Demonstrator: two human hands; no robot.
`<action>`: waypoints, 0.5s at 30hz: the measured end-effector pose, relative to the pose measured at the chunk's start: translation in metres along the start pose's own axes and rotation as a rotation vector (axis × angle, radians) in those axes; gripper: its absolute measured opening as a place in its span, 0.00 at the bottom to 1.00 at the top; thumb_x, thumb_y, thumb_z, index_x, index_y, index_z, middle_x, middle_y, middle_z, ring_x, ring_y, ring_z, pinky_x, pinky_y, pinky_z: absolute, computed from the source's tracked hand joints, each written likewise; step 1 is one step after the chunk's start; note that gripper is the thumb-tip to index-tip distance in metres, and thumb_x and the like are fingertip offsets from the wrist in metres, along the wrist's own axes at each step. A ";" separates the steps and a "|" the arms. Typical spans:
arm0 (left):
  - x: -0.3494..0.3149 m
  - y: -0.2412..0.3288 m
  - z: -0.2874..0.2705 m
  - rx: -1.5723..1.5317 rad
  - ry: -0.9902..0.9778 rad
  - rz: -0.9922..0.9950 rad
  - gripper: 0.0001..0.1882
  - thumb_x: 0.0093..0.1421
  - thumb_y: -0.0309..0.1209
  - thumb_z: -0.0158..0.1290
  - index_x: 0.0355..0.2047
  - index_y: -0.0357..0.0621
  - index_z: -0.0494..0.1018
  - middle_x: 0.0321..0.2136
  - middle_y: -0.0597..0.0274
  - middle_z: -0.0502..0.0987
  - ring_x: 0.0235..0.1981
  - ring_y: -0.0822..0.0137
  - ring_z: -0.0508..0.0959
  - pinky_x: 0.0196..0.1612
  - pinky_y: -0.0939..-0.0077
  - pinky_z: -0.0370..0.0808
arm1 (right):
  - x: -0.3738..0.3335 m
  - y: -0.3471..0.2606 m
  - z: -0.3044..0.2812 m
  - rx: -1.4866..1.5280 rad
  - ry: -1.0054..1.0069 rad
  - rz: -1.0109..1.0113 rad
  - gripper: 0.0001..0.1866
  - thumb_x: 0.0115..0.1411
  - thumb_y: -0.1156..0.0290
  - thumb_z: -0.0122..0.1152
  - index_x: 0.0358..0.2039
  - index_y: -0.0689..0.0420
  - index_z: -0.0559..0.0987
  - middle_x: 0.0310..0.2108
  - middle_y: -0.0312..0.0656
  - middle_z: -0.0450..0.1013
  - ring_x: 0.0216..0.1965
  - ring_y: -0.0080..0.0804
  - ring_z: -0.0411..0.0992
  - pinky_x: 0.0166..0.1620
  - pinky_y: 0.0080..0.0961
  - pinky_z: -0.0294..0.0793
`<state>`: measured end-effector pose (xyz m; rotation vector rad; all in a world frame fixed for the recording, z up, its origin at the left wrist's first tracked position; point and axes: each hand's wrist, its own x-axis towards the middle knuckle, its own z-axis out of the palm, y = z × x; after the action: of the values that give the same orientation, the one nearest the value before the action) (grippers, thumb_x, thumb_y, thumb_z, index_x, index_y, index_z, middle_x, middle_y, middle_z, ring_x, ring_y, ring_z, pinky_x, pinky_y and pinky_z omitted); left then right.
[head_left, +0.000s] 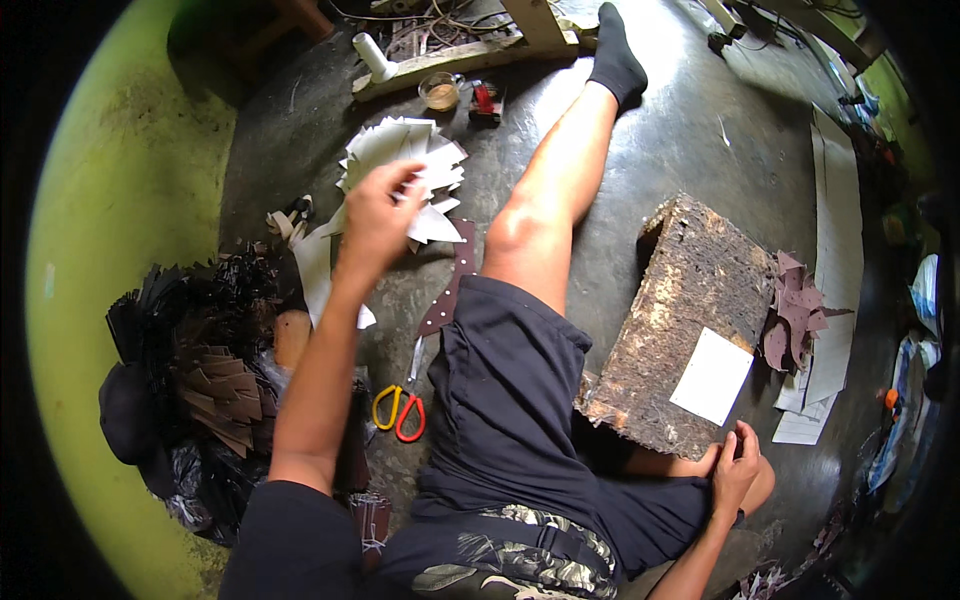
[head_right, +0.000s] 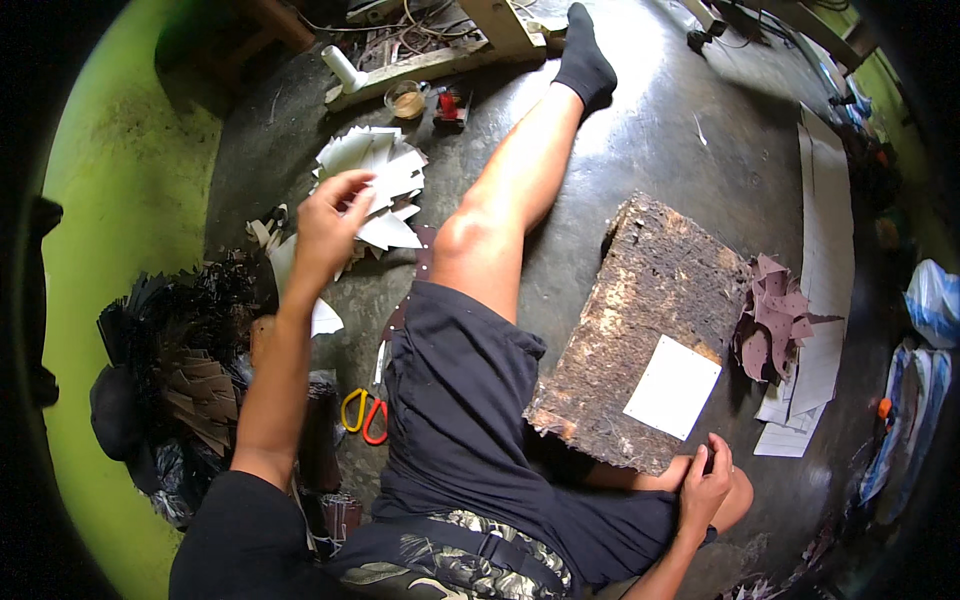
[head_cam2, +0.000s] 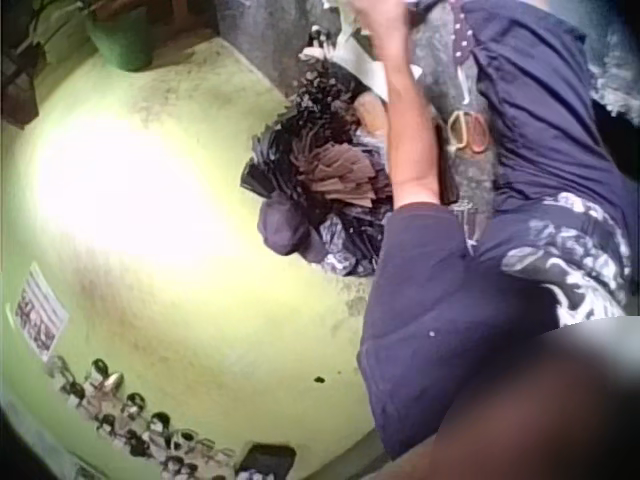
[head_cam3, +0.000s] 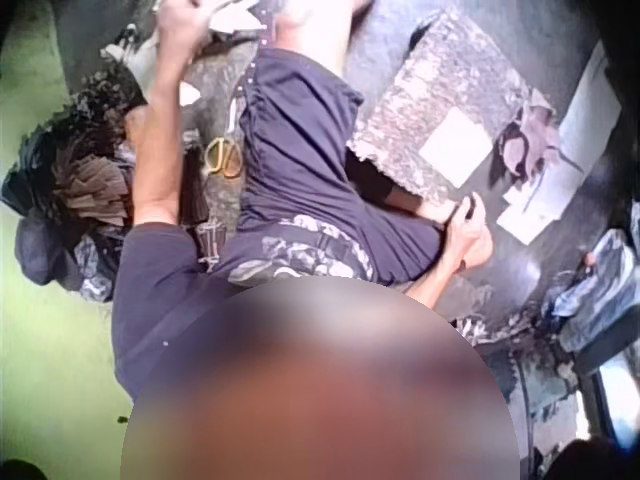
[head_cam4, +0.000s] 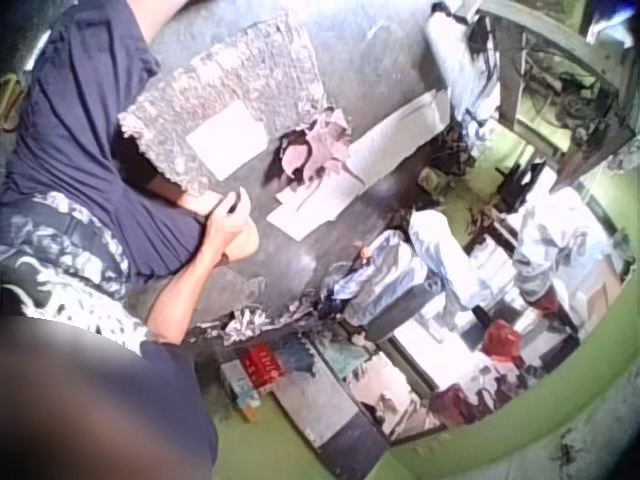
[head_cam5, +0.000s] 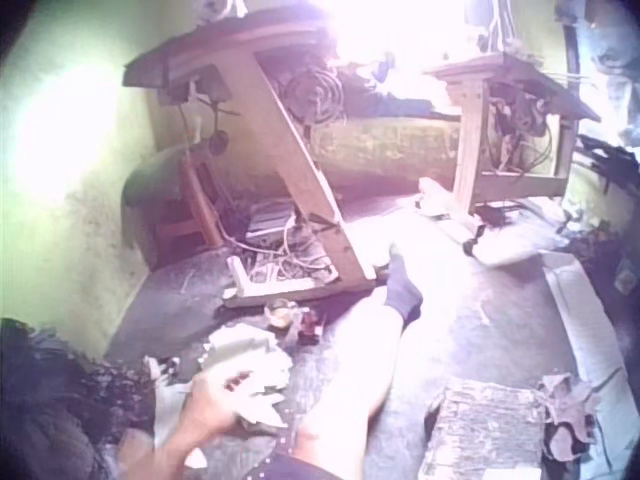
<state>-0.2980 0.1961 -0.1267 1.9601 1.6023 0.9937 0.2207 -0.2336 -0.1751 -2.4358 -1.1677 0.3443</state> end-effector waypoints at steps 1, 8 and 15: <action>0.016 -0.034 -0.015 0.133 -0.036 -0.173 0.16 0.72 0.31 0.66 0.57 0.39 0.86 0.49 0.49 0.90 0.47 0.57 0.90 0.53 0.61 0.86 | 0.004 0.000 0.003 -0.036 -0.010 -0.044 0.15 0.74 0.77 0.64 0.57 0.67 0.85 0.57 0.58 0.84 0.60 0.58 0.82 0.65 0.47 0.78; 0.035 -0.142 -0.024 0.600 -0.076 -0.110 0.29 0.62 0.43 0.75 0.60 0.42 0.86 0.53 0.39 0.87 0.56 0.37 0.86 0.61 0.46 0.80 | 0.010 -0.001 0.006 -0.007 -0.036 -0.050 0.12 0.74 0.77 0.65 0.55 0.68 0.85 0.58 0.56 0.84 0.60 0.56 0.81 0.66 0.45 0.78; 0.035 -0.130 -0.034 0.576 0.036 -0.123 0.24 0.59 0.44 0.77 0.47 0.41 0.85 0.48 0.46 0.89 0.51 0.41 0.88 0.55 0.47 0.82 | 0.011 0.004 0.004 -0.028 -0.016 -0.072 0.12 0.75 0.77 0.65 0.53 0.69 0.86 0.58 0.56 0.84 0.60 0.56 0.81 0.66 0.45 0.78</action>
<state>-0.4061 0.2577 -0.1871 2.1592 2.1805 0.5556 0.2287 -0.2268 -0.1809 -2.4122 -1.2721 0.3286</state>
